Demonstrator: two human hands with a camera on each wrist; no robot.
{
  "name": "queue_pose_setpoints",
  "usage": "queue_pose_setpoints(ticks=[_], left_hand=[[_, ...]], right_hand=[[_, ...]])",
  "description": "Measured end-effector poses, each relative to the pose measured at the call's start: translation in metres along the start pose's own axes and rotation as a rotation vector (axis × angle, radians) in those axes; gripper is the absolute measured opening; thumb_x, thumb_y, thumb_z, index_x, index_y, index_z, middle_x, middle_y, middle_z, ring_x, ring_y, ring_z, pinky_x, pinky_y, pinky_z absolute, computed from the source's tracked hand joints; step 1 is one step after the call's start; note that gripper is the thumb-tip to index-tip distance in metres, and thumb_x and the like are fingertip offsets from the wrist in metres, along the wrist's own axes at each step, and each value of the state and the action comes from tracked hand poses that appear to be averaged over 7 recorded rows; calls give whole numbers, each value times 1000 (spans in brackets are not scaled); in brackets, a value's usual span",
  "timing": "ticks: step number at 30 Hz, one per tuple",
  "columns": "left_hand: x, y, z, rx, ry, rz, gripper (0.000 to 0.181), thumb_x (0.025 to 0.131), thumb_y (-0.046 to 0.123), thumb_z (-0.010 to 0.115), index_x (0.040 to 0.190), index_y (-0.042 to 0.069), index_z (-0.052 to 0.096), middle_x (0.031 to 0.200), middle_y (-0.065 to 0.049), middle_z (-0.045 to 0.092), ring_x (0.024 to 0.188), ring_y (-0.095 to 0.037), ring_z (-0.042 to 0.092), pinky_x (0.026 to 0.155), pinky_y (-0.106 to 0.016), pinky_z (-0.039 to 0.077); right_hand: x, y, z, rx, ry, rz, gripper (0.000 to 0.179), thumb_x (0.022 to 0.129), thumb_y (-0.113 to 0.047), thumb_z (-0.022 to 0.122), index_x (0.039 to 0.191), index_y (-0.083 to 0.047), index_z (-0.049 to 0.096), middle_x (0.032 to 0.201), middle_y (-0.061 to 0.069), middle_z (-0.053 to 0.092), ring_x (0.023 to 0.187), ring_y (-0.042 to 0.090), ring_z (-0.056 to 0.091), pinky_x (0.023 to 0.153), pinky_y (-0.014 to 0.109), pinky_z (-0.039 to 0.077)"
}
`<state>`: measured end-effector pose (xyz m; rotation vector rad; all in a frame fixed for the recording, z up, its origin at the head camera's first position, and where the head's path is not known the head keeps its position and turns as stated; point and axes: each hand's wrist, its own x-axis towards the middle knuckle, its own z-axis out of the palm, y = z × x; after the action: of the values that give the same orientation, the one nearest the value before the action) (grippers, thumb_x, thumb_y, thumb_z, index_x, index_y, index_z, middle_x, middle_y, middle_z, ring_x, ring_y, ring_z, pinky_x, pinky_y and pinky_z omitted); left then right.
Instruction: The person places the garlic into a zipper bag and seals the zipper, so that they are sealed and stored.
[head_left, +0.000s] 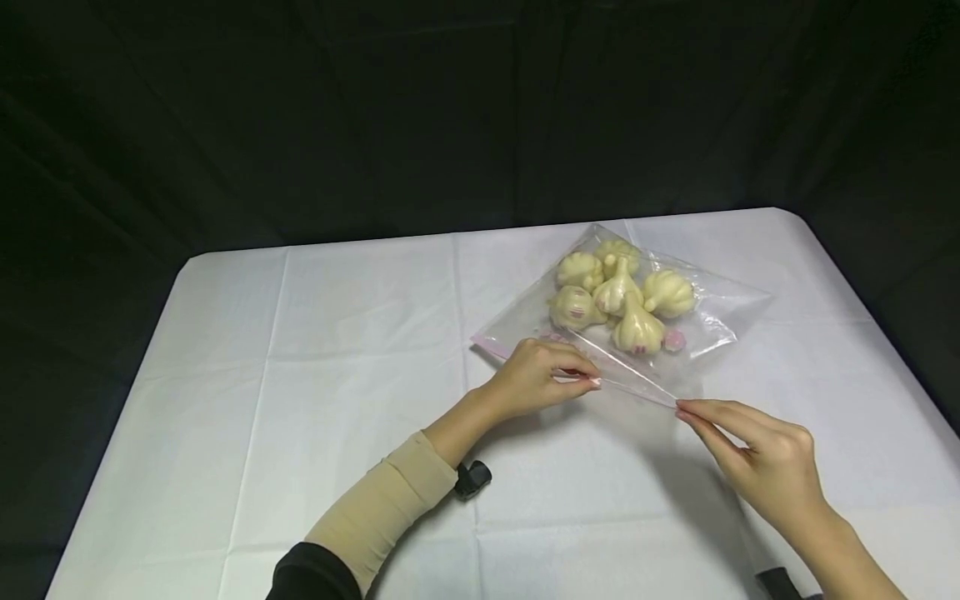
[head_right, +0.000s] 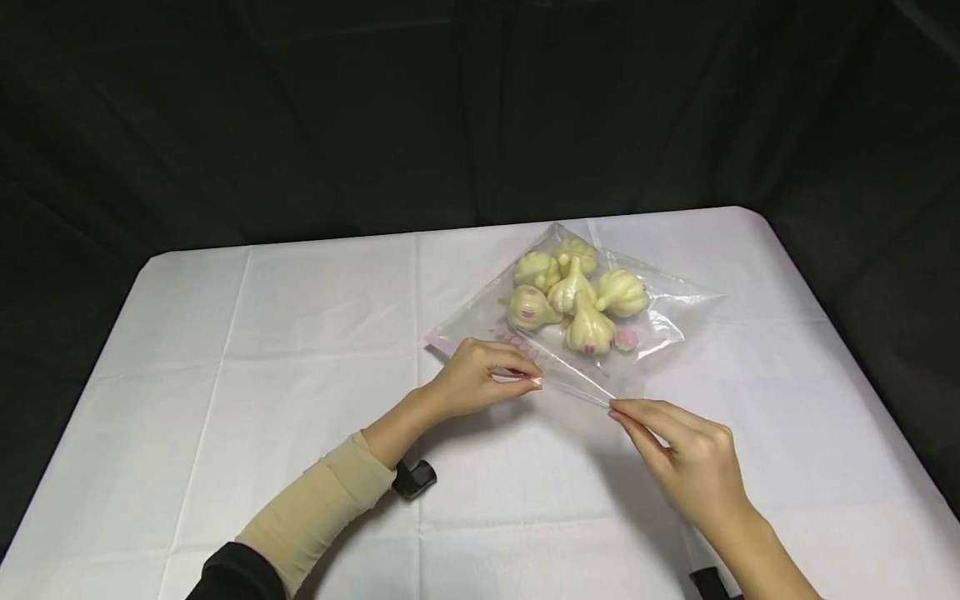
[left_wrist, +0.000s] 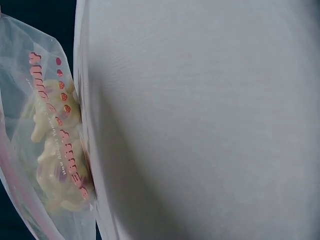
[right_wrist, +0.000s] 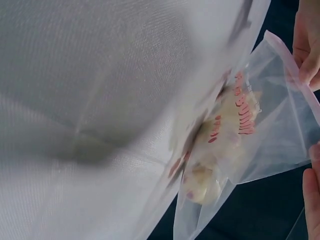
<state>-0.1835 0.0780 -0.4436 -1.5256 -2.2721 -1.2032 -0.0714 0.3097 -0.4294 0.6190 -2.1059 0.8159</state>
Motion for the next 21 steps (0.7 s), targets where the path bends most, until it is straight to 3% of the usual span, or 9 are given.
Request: queue_pose_setpoints(ticks=[12, 21], left_hand=[[-6, -7, -11, 24, -41, -3, 8, 82, 10, 78, 89, 6, 77, 89, -3, 74, 86, -10, 69, 79, -8, 46], [-17, -21, -26, -11, -38, -74, 7, 82, 7, 76, 89, 4, 77, 89, -4, 74, 85, -13, 69, 78, -11, 48]], right_hand=[[-1, -1, -1, -51, 20, -29, 54, 98, -40, 56, 75, 5, 74, 70, 10, 72, 101, -19, 52, 84, 1, 40], [0, -1, -3, -66, 59, -26, 54, 97, -41, 57, 74, 5, 73, 68, 14, 70, 100, -20, 52, 84, 0, 38]])
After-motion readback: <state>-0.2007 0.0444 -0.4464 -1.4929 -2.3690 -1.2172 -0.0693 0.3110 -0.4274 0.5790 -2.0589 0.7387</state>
